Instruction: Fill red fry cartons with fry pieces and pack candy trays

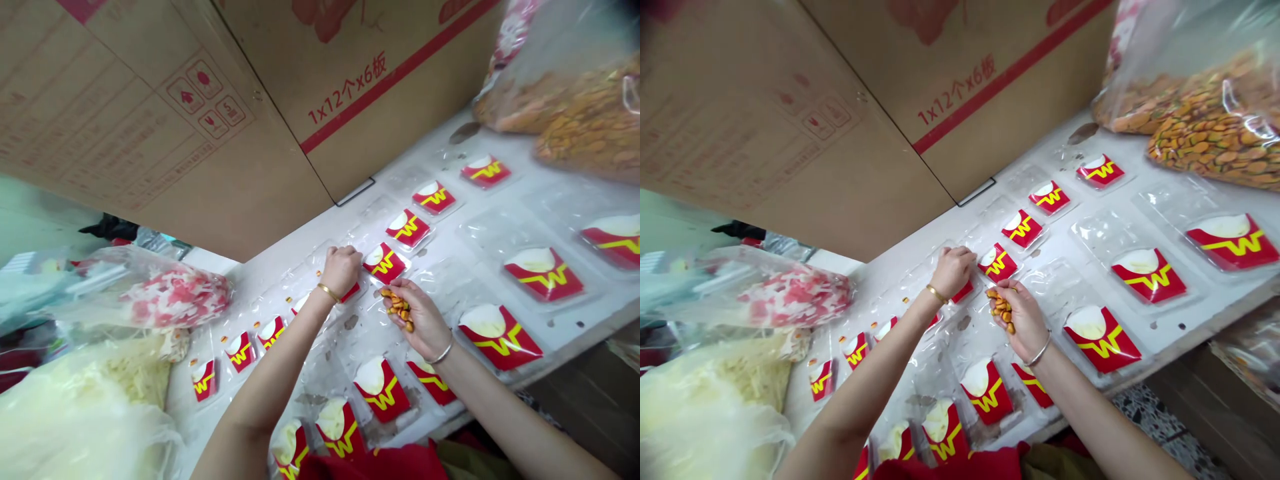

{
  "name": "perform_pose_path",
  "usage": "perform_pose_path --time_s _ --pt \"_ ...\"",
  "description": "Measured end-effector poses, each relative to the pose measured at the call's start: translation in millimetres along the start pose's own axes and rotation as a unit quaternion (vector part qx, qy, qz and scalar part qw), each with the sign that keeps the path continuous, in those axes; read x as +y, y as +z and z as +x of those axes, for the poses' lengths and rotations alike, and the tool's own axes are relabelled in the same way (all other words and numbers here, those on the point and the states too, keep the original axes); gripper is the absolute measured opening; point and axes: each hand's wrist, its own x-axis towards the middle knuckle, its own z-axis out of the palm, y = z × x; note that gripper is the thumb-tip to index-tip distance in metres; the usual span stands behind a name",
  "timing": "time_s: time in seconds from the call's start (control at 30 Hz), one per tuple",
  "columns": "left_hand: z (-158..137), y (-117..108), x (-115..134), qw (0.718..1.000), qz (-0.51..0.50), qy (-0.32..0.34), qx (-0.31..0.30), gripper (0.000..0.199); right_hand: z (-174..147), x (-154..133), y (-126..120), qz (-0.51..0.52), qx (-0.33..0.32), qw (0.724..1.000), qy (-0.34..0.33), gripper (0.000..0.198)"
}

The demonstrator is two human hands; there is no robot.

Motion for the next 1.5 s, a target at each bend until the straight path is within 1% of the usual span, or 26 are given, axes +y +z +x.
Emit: perform_pose_path --time_s 0.07,0.13,0.17,0.23,0.3,0.37,0.47,0.53,0.6,0.67,0.73,0.8,0.9,0.97,1.07,1.17,1.23,1.27,1.3,1.33,1.4,1.43,1.5 --pt "-9.4 -10.4 10.3 0.997 -0.067 -0.009 0.032 0.031 2.4 -1.4 -0.3 0.003 0.005 1.0 -0.015 0.021" --pt "-20.5 -19.1 25.3 0.986 -0.159 0.018 0.042 0.032 4.7 -3.1 -0.3 0.008 0.012 1.0 -0.027 0.02" --pt "-25.4 -22.0 33.5 0.978 -0.199 0.043 0.037 0.029 5.8 -4.1 -0.1 0.014 0.014 0.999 -0.029 0.02" --pt "-31.3 -25.0 47.7 0.965 -0.246 0.086 0.025 0.02 7.9 -7.3 0.4 0.032 0.015 0.999 -0.022 0.021" --pt "-29.5 -25.0 55.0 0.958 -0.268 0.097 0.034 0.016 9.6 -12.7 0.8 0.053 0.013 0.998 -0.007 0.022" --pt "-18.8 -23.5 52.7 0.951 -0.294 0.078 0.062 0.016 10.7 -20.3 0.0 0.07 0.007 0.997 0.0 0.021" --pt "12.4 -19.1 34.3 0.944 -0.309 0.025 0.112 0.015 10.7 -34.2 -3.9 0.077 0.0 0.997 0.011 0.019" --pt "39.4 -13.7 18.5 0.949 -0.286 0.005 0.131 0.016 9.8 -42.9 -7.7 0.075 -0.01 0.997 0.028 0.016" --pt "66.5 -6.6 5.3 0.961 -0.241 0.007 0.134 0.024 8.6 -49.8 -11.2 0.067 -0.019 0.997 0.038 0.017" --pt "89.4 0.7 -2.3 0.977 -0.172 0.014 0.123 0.039 7.5 -54.6 -14.0 0.045 -0.024 0.998 0.037 0.018" --pt "105.7 6.9 -4.3 0.992 -0.084 0.033 0.092 0.047 6.8 -58.0 -16.2 0.016 -0.028 0.999 0.036 0.019" --pt "115.0 11.6 -3.2 0.996 0.001 0.073 0.058 0.048 6.9 -60.7 -18.3 -0.009 -0.04 0.999 0.033 0.024" --pt "119.4 17.5 -1.7 0.988 0.082 0.131 0.024 0.051 8.2 -64.5 -21.7 -0.019 -0.064 0.997 0.034 0.031" --pt "118.8 20.8 -2.9 0.985 0.099 0.139 0.007 0.054 9.6 -66.6 -24.0 -0.005 -0.082 0.995 0.05 0.034" --pt "114.5 20.8 -4.8 0.989 0.086 0.115 -0.023 0.06 11.9 -68.7 -26.8 0.025 -0.107 0.991 0.081 0.035" --pt "103.5 8.3 3.8 0.995 0.029 0.092 -0.027 0.058 12.9 -70.2 -28.1 0.044 -0.127 0.987 0.083 0.039" --pt "91.0 -6.4 18.9 0.995 -0.057 0.083 -0.012 0.046 12.4 -71.5 -28.2 0.048 -0.141 0.986 0.077 0.038" --pt "83.8 -14.2 28.8 0.99 -0.113 0.083 -0.013 0.038 11.9 -72.4 -28.1 0.048 -0.148 0.985 0.073 0.036" --pt "76.3 -21.5 39.4 0.98 -0.174 0.088 -0.027 0.031 11.3 -73.2 -28.0 0.048 -0.154 0.984 0.07 0.033" --pt "69.2 -27.5 50.2 0.966 -0.235 0.096 -0.054 0.026 10.7 -74.1 -27.9 0.049 -0.156 0.984 0.071 0.03" --pt "57.7 -34.5 69.6 0.928 -0.341 0.096 -0.113 0.02 10.0 -75.4 -27.9 0.048 -0.148 0.985 0.081 0.029" --pt "53.8 -35.3 77.4 0.91 -0.383 0.082 -0.134 0.019 10.0 -75.8 -28.1 0.045 -0.137 0.986 0.089 0.032" --pt "50.6 -32.8 88.0 0.88 -0.446 0.031 -0.158 0.018 10.9 -76.3 -28.8 0.038 -0.11 0.989 0.093 0.039"
